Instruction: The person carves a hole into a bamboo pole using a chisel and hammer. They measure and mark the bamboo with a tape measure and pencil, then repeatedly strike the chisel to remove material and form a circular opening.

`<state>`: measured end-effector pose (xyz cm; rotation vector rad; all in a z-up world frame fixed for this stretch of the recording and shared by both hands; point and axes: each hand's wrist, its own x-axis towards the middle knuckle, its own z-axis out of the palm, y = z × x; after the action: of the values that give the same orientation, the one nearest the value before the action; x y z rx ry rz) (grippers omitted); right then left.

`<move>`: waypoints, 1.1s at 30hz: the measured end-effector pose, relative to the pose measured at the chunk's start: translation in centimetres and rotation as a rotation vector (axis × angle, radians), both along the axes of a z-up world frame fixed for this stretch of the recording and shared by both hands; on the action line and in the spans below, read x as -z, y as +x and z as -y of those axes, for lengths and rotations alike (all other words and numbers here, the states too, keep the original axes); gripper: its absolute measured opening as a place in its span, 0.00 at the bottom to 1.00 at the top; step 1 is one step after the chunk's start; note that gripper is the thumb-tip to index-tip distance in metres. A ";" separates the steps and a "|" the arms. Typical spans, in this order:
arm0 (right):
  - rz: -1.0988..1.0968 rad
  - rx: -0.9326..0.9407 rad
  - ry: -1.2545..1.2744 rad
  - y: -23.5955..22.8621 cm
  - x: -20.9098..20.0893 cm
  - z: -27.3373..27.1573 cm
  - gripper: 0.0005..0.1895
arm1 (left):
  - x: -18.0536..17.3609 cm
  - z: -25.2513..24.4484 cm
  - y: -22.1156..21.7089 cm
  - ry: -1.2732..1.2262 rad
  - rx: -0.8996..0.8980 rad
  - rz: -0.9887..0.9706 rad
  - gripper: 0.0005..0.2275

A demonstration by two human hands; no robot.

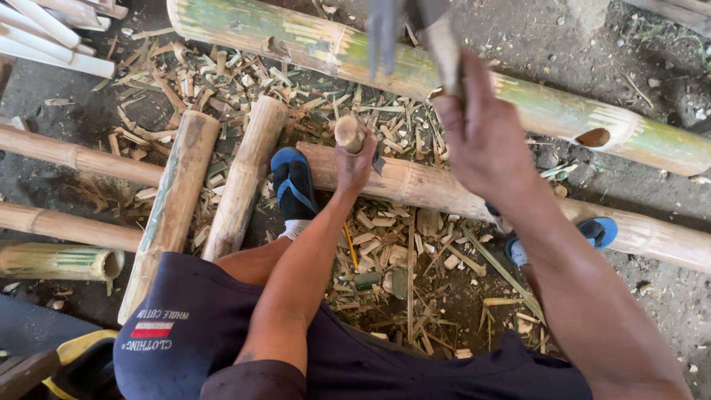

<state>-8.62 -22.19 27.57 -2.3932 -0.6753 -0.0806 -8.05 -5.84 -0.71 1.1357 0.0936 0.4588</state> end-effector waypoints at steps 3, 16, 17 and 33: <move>-0.208 -0.039 -0.451 0.7 1.5 -3.8 0.19 | 0.8 0.0 0.4 -0.064 0.040 0.056 0.04; 0.193 -0.199 0.075 0.7 0.0 -11.5 0.15 | 7.6 -1.0 2.2 -0.424 -0.057 0.026 0.12; -0.024 -0.173 -0.233 0.5 1.3 -11.3 0.16 | 8.3 -0.5 1.9 -0.244 -0.058 -0.107 0.09; 0.313 -0.324 -0.200 2.4 -7.9 -15.4 0.16 | 6.2 -0.8 1.6 -0.328 -0.241 -0.161 0.05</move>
<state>-6.21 -6.82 35.52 -2.4473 -1.2624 -0.2649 -6.50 -5.06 -6.87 0.8393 0.4349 0.5426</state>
